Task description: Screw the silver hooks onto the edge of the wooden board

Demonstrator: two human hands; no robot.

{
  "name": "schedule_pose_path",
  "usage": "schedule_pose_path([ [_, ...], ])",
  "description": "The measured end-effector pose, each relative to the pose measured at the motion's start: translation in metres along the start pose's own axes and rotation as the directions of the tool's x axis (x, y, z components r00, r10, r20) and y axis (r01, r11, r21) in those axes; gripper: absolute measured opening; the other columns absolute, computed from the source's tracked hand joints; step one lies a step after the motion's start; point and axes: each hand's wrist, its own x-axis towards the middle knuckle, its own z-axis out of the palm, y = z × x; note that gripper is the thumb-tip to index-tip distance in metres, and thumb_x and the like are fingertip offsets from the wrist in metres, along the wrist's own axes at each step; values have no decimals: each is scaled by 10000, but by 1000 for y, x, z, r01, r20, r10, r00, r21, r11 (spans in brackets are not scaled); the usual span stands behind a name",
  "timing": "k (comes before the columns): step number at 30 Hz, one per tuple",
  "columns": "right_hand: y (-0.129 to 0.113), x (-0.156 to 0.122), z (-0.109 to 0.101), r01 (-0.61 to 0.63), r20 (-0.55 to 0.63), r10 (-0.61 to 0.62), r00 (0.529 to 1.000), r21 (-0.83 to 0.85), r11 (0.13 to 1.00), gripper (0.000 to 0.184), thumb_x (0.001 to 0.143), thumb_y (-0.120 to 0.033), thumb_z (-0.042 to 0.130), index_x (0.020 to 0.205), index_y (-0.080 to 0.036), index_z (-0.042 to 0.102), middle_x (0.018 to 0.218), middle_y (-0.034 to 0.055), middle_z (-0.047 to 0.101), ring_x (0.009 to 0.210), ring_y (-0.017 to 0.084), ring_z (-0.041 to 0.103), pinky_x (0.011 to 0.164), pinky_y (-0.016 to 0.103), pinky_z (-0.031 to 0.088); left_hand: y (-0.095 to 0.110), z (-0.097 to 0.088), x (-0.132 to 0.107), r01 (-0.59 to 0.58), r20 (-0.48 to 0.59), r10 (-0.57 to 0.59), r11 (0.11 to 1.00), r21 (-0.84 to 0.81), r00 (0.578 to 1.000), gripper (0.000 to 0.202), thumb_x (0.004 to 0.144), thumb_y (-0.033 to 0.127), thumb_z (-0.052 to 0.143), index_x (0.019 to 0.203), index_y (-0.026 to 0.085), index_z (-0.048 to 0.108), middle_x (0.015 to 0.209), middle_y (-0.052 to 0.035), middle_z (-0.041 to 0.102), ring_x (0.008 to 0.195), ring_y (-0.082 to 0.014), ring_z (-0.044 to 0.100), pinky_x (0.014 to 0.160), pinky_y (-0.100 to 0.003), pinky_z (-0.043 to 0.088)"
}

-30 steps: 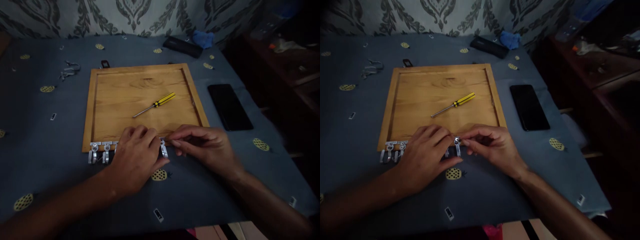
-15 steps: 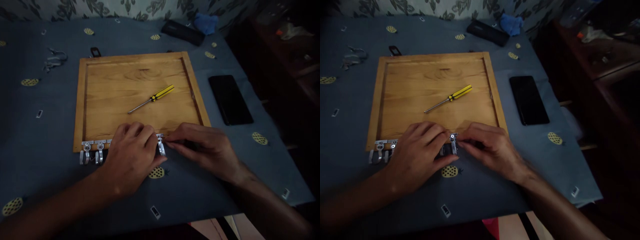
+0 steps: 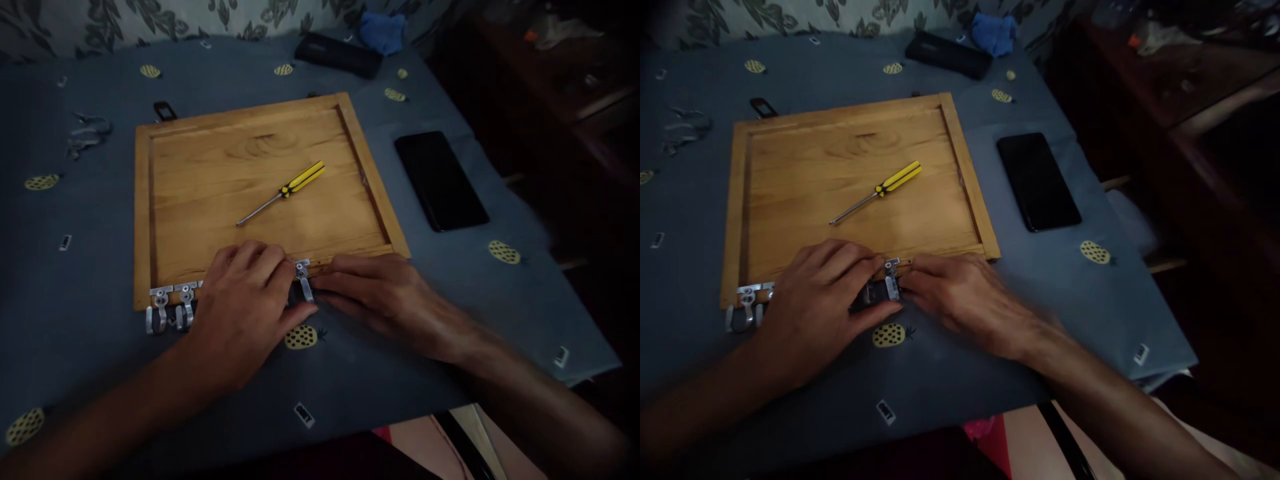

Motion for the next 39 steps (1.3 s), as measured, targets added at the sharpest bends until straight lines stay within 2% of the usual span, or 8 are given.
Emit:
schedule_pose_path([
  [3, -2, -1, 3, -31, 6, 31, 1000, -22, 999, 217, 985, -193, 504, 1008, -206, 720, 985, 51, 742, 830, 171, 715, 709, 284, 548, 0, 0, 1, -4, -4, 4, 1000, -3, 1000, 347, 875, 445, 701, 1010, 125, 691, 1005, -82, 696, 939, -283, 608, 804, -440, 480],
  [10, -6, 1, 3, -24, 44, 27, 999, -66, 998, 279, 1006, -171, 438, 864, -182, 678, 857, 36, 703, 668, 129, 648, 540, 268, 440, -1, 0, 1, -1, 15, 1, 1000, -1, 1000, 374, 883, 461, 686, 1055, 129, 691, 1019, -79, 694, 954, -280, 602, 814, -440, 480],
  [18, -4, -2, 12, -7, 1, 7, 1000, -133, 991, 253, 1006, -204, 456, 908, -201, 690, 902, 61, 724, 746, 166, 665, 645, 295, 505, -1, 0, 2, 7, 11, -7, 1000, -18, 1000, 336, 886, 439, 688, 1026, 133, 693, 1008, -79, 694, 941, -277, 599, 800, -440, 480],
  [25, -7, 2, 8, 16, -5, -16, 1000, -116, 993, 314, 1002, -125, 443, 736, -160, 607, 762, 25, 657, 587, 105, 559, 517, 267, 366, -2, 4, 2, -28, -49, 27, 999, -29, 998, 306, 888, 407, 687, 999, 122, 684, 979, -92, 693, 904, -279, 598, 777, -447, 486],
  [29, -7, 1, 4, 4, -25, -5, 1000, -29, 1000, 251, 1007, -168, 450, 829, -162, 627, 782, 30, 666, 640, 120, 612, 565, 247, 448, -2, 4, 1, -29, -45, 27, 999, -32, 999, 317, 896, 419, 674, 1025, 129, 677, 1001, -96, 685, 925, -276, 596, 799, -442, 487],
  [32, -9, 0, 0, -32, -55, 38, 998, 117, 993, 156, 994, -162, 479, 923, -176, 617, 864, 37, 705, 721, 128, 670, 612, 238, 505, -2, 3, 0, -28, -35, 27, 999, -33, 999, 325, 890, 418, 681, 1037, 128, 676, 1000, -97, 680, 930, -279, 597, 799, -441, 486],
  [35, -11, -1, -2, -104, -86, 127, 988, 229, 968, 81, 964, -177, 549, 913, -201, 607, 877, 18, 732, 763, 141, 699, 653, 247, 533, -3, 3, 0, -32, -36, 30, 999, -33, 999, 329, 886, 416, 685, 1039, 125, 677, 995, -96, 679, 923, -281, 598, 791, -445, 483],
  [39, -12, 1, -4, -227, -71, 269, 961, 356, 906, 72, 904, -153, 632, 864, -213, 628, 741, -42, 701, 651, 99, 673, 596, 202, 514, -3, 3, 0, -32, -34, 31, 999, -36, 999, 331, 896, 424, 671, 1038, 124, 676, 992, -91, 681, 922, -278, 598, 784, -443, 480],
])
